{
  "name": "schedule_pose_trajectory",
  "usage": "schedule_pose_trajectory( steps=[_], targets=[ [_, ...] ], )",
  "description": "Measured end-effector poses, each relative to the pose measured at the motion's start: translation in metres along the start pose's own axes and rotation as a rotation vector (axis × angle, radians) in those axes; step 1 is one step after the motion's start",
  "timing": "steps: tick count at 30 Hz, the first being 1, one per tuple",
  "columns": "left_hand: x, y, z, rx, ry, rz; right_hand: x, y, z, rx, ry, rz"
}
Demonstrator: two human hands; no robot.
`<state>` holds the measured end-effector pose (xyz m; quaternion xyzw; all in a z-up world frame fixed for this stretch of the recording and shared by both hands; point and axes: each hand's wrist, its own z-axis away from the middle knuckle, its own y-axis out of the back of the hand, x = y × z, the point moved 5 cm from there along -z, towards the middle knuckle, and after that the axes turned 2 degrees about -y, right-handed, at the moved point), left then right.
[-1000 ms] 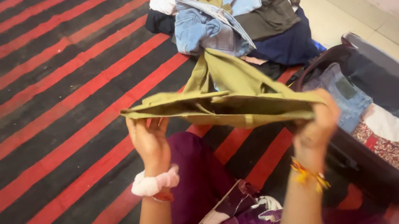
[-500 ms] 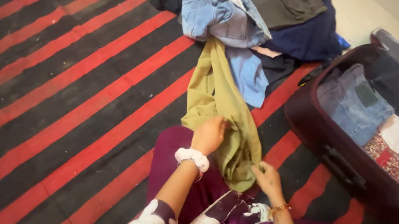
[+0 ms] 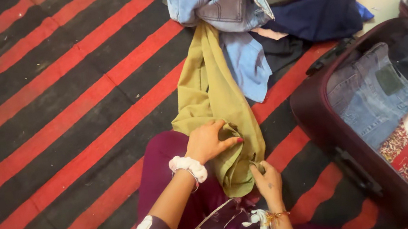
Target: The person folds a pair of jeans and a pair of khaki pants by hand on a rug and places them into a suitcase.
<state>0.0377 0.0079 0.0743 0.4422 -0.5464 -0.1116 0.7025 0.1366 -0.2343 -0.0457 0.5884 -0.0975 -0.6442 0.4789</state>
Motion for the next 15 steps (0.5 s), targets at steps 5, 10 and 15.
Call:
schedule_pose_trajectory(
  steps=[5, 10, 15],
  targets=[
    [-0.011, -0.017, -0.008, -0.005, 0.014, -0.052, -0.002, 0.000, 0.000, 0.002, -0.039, -0.021],
    [-0.013, -0.018, -0.008, 0.058, -0.008, 0.015, 0.000, 0.000, -0.005, 0.010, -0.036, -0.023],
    [-0.006, -0.007, -0.006, 0.115, -0.051, 0.126, 0.005, -0.001, -0.010, -0.004, -0.094, -0.033]
  ],
)
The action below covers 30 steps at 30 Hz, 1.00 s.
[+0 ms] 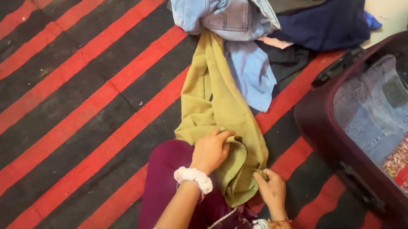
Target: The person folds a pair of jeans and a pair of khaki pants by hand on a rug and places them into a suitcase.
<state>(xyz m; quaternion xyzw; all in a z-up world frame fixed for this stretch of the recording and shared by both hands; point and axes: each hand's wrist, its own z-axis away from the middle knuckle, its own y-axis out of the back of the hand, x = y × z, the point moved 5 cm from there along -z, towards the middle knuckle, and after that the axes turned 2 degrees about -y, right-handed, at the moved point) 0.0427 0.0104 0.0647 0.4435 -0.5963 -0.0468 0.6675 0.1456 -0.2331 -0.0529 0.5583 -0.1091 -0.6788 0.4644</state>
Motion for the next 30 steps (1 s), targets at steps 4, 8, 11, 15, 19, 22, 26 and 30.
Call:
schedule_pose_trajectory(
  steps=[4, 8, 11, 15, 19, 22, 26, 30],
  targets=[
    [-0.002, 0.003, 0.009, -0.016, 0.050, 0.006, 0.014, -0.005, -0.003, 0.012, 0.093, -0.034],
    [-0.004, 0.027, 0.027, 0.261, -0.030, 0.244, 0.022, -0.004, -0.008, 0.047, 0.149, -0.146],
    [-0.009, 0.046, 0.058, 0.417, -0.023, 0.460, 0.025, 0.020, 0.000, 0.143, 0.191, -0.323],
    [-0.011, 0.077, 0.136, 0.412, 0.090, 0.553, 0.038, 0.081, 0.019, 0.342, 0.122, -0.547],
    [-0.031, 0.087, 0.183, 0.396, 0.174, 0.535, 0.052, 0.116, 0.048, 0.260, 0.206, -0.729],
    [-0.051, 0.082, 0.199, 0.310, 0.403, 0.739, 0.036, 0.120, 0.068, 0.110, 0.303, -0.650],
    [-0.057, 0.096, 0.195, 0.273, 0.555, 0.961, -0.004, 0.101, 0.076, -0.016, 0.083, -1.042],
    [-0.043, 0.124, 0.125, 0.379, 0.257, 1.122, -0.089, 0.055, 0.030, -0.390, -0.098, -1.486]
  ],
)
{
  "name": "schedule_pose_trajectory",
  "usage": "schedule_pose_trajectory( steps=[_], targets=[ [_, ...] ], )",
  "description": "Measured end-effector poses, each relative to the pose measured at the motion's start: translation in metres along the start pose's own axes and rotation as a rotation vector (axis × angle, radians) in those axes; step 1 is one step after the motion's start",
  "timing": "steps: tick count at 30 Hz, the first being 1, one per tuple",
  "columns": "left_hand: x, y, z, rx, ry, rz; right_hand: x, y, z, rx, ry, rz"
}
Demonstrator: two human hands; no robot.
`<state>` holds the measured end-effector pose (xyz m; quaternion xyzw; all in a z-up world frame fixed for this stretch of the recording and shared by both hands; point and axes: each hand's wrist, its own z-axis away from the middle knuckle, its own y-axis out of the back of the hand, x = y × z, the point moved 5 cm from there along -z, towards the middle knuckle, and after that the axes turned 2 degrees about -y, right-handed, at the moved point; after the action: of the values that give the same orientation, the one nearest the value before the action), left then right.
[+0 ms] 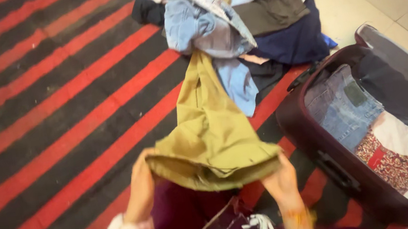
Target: The person folds a pair of jeans and a pair of khaki pants by hand on a rug and places them into a suitcase.
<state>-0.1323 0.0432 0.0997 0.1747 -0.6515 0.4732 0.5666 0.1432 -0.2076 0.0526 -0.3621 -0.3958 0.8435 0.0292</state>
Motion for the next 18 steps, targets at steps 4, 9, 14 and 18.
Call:
schedule_pose_trajectory(
  steps=[4, 9, 14, 18],
  targets=[
    [0.071, -0.034, -0.135, 0.036, -0.081, 0.087, -0.034, -0.088, -0.111, -0.065, -0.299, -0.054],
    [0.227, -0.131, -0.256, -0.199, -0.558, 0.316, -0.263, -0.236, -0.193, -0.195, 0.293, 0.018],
    [0.250, -0.173, -0.196, -0.335, -0.659, 0.264, -0.360, -0.242, -0.096, -0.281, 0.740, 0.050],
    [0.198, -0.143, -0.114, -0.393, -0.742, 0.065, -0.284, -0.102, 0.027, -0.368, 0.836, 0.131]
  ],
)
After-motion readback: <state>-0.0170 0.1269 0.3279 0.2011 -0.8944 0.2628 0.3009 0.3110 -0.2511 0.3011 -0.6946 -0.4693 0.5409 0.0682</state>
